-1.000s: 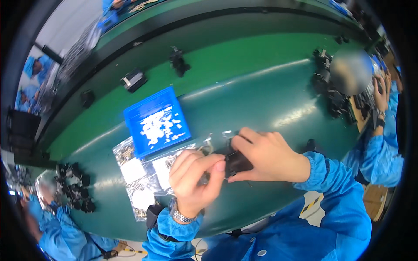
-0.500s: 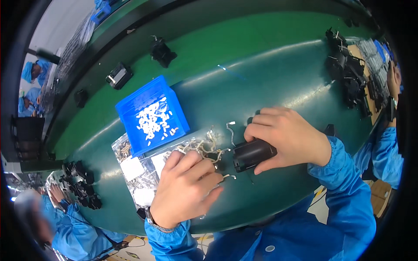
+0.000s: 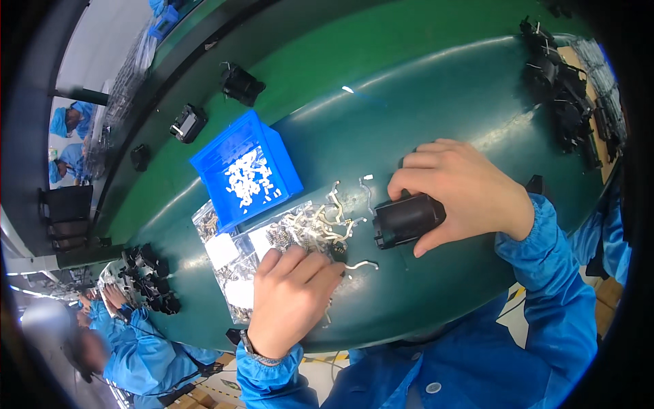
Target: Assembling small electronic components, likely motor housings or fan assemblies, at a factory workstation.
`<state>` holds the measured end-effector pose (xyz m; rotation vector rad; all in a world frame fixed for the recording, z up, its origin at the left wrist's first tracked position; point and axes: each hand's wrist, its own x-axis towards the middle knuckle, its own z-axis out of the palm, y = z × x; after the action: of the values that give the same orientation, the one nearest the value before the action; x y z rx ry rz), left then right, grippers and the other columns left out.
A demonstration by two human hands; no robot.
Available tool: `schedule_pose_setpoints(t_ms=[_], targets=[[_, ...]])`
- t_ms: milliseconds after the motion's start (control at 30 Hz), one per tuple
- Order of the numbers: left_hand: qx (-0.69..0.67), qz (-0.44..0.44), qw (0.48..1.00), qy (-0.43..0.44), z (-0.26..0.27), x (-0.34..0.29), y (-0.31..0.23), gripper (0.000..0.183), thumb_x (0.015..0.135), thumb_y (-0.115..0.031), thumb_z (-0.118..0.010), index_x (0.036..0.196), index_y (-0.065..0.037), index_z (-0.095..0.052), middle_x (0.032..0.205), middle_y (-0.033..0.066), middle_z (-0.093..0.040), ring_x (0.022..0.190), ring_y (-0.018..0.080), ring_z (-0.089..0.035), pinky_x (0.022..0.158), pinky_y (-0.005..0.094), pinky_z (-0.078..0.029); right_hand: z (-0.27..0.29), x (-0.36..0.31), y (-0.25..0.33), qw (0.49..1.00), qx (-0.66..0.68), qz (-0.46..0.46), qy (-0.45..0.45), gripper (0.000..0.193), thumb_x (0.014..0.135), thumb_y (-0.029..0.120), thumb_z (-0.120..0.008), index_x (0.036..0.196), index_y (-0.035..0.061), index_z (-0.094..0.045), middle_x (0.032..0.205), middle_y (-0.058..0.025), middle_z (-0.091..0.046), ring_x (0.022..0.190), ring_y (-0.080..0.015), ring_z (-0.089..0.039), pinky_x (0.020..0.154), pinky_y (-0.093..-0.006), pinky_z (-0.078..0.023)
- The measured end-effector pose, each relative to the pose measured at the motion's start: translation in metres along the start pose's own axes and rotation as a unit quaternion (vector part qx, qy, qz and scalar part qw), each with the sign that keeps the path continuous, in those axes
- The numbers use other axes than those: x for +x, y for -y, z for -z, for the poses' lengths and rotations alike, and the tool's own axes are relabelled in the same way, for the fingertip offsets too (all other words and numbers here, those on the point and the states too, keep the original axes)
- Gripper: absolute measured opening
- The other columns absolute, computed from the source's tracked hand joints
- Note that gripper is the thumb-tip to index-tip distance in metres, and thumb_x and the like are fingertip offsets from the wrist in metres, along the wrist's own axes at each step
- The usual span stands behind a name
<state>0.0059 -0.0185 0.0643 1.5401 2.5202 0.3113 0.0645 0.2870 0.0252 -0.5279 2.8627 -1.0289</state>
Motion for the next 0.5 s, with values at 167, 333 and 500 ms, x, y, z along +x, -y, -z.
schedule_pose_setpoints(t_ms=[167, 333, 500], targets=[[0.039, -0.014, 0.999, -0.012, 0.001, -0.005, -0.007, 0.020, 0.075, -0.014, -0.089, 0.094, -0.013, -0.082, 0.092, -0.0036, -0.074, 0.080, 0.0193, -0.062, 0.070, 0.0380, -0.042, -0.001, 0.001, -0.002, 1.000, 0.008, 0.005, -0.004, 0.067, 0.056, 0.043, -0.099, 0.108, 0.0156, -0.068, 0.097, -0.0028, -0.068, 0.096, -0.0300, -0.066, 0.084, -0.0437, -0.047], [0.033, -0.030, 0.999, -0.023, 0.005, 0.004, -0.005, 0.016, 0.077, -0.010, -0.088, 0.092, -0.012, -0.083, 0.092, -0.0012, -0.075, 0.082, 0.0213, -0.064, 0.072, 0.0371, -0.044, 0.009, 0.002, -0.001, 1.000, 0.009, 0.011, 0.020, 0.065, 0.062, 0.042, -0.099, 0.111, 0.0116, -0.069, 0.099, -0.0072, -0.069, 0.102, -0.0335, -0.067, 0.089, -0.0458, -0.050], [-0.235, 0.073, 0.957, -0.155, 0.035, 0.024, -0.015, 0.015, 0.082, -0.002, -0.084, 0.097, -0.007, -0.083, 0.095, 0.0043, -0.078, 0.083, 0.0226, -0.069, 0.077, 0.0348, -0.051, 0.005, 0.002, 0.007, 0.991, 0.056, 0.070, -0.095, 0.065, 0.071, 0.046, -0.096, 0.117, 0.0078, -0.071, 0.101, -0.0089, -0.068, 0.100, -0.0326, -0.063, 0.087, -0.0443, -0.050]])
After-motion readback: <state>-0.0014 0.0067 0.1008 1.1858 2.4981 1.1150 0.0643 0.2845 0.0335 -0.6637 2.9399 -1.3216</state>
